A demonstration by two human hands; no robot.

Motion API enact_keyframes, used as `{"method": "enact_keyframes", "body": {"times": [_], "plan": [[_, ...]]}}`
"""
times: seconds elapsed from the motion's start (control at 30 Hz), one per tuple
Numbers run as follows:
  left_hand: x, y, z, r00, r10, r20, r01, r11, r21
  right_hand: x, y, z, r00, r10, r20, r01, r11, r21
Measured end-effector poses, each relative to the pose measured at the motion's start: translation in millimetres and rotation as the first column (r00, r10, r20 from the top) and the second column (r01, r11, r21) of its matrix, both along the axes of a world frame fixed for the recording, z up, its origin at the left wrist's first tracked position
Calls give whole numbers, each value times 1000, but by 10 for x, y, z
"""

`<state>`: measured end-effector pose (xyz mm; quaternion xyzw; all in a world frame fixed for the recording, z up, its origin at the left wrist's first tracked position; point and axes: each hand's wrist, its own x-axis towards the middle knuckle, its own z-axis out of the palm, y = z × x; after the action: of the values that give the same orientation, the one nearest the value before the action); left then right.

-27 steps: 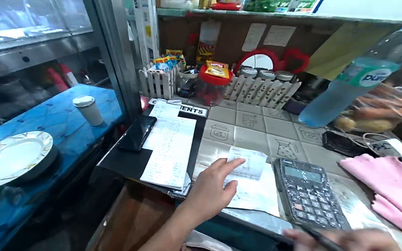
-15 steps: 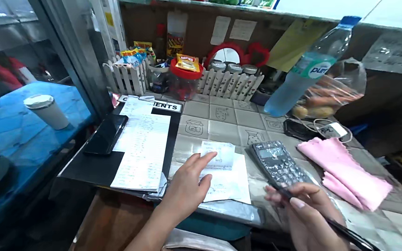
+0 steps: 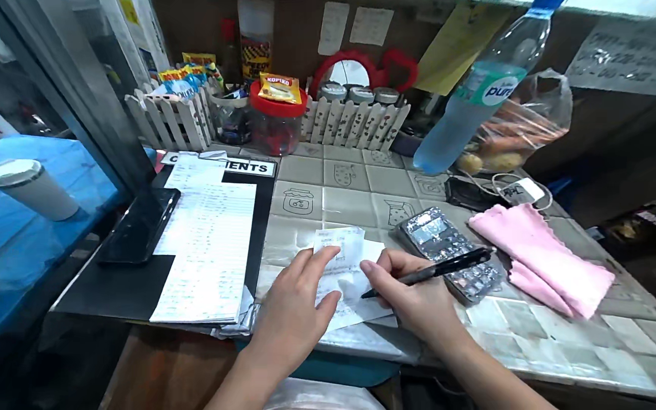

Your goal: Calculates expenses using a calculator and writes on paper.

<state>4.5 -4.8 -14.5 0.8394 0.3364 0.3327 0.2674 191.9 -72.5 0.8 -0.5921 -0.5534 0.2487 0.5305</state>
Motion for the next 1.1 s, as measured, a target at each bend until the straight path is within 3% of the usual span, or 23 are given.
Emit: {"method": "enact_keyframes", "body": {"times": [0.17,0.33,0.67,0.87,0.97,1.1], "plan": [[12,18,-65,996,-76,-52,79,995,55,-4,-19,-34,997,-8,75,7,1000,9],[21,13,-55,991,-52,-125,64,994,87,-17,-15,-28,994,-8,111,6,1000,16],[16,11,-46,991,-59,-123,73,991,109,-30,-15,-27,964,-5,266,-4,999,36],[16,9,-43,990,-61,-127,76,990,120,-39,-16,-16,962,-45,269,38,999,31],[18,14,-47,990,-65,-125,81,990,120,-13,-3,-7,983,-35,181,32,999,18],[23,13,-56,993,-37,-115,48,994,100,59,-1,67,979,-117,-166,110,993,-46]]}}
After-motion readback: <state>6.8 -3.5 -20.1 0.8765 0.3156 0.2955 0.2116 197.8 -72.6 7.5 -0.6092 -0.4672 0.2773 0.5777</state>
